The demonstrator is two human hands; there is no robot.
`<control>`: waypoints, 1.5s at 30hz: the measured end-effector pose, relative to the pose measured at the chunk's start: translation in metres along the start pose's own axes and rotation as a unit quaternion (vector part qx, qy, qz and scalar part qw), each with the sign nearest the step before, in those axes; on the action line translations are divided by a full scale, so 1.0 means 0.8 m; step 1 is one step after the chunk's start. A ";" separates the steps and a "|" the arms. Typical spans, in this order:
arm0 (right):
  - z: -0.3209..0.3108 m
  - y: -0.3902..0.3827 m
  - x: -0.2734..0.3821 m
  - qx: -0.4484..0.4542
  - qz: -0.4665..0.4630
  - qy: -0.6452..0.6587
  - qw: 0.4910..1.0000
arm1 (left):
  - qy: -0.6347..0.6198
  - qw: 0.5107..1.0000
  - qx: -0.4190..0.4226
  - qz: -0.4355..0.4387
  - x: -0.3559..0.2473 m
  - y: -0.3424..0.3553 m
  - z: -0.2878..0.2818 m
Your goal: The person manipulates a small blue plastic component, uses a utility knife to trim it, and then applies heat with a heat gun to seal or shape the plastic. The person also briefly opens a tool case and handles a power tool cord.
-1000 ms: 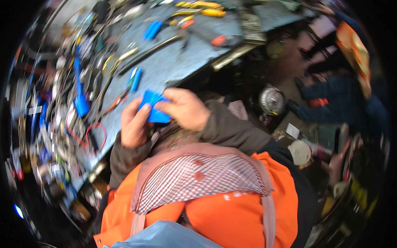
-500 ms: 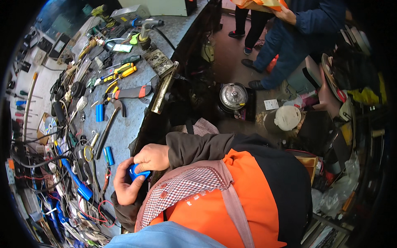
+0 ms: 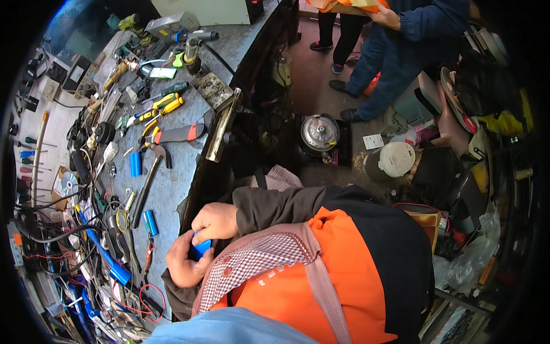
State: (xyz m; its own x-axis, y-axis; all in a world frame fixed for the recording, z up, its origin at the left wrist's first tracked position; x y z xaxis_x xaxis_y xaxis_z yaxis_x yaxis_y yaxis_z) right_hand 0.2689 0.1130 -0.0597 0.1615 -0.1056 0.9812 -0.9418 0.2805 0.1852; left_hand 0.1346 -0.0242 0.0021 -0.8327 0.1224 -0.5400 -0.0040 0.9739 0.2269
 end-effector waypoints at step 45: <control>0.005 0.002 -0.004 -0.077 0.116 0.060 0.988 | 0.035 0.993 -0.051 -0.096 -0.002 -0.018 0.026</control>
State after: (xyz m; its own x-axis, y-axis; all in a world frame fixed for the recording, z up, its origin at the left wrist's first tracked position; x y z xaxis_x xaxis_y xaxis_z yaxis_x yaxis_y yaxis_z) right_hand 0.2653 0.1100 -0.0630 -0.0108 0.0899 0.9959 -0.9027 0.4276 -0.0484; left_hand 0.1475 -0.0346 -0.0167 -0.8472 -0.0805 -0.5252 -0.2197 0.9531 0.2083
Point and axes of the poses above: each hand's wrist, its own y-axis towards the middle knuckle, its own z-axis out of the palm, x = y × z, the point moved 2 cm from there along y, towards the middle knuckle, and after that the axes turned 4 degrees about y, right-handed, at the moved point
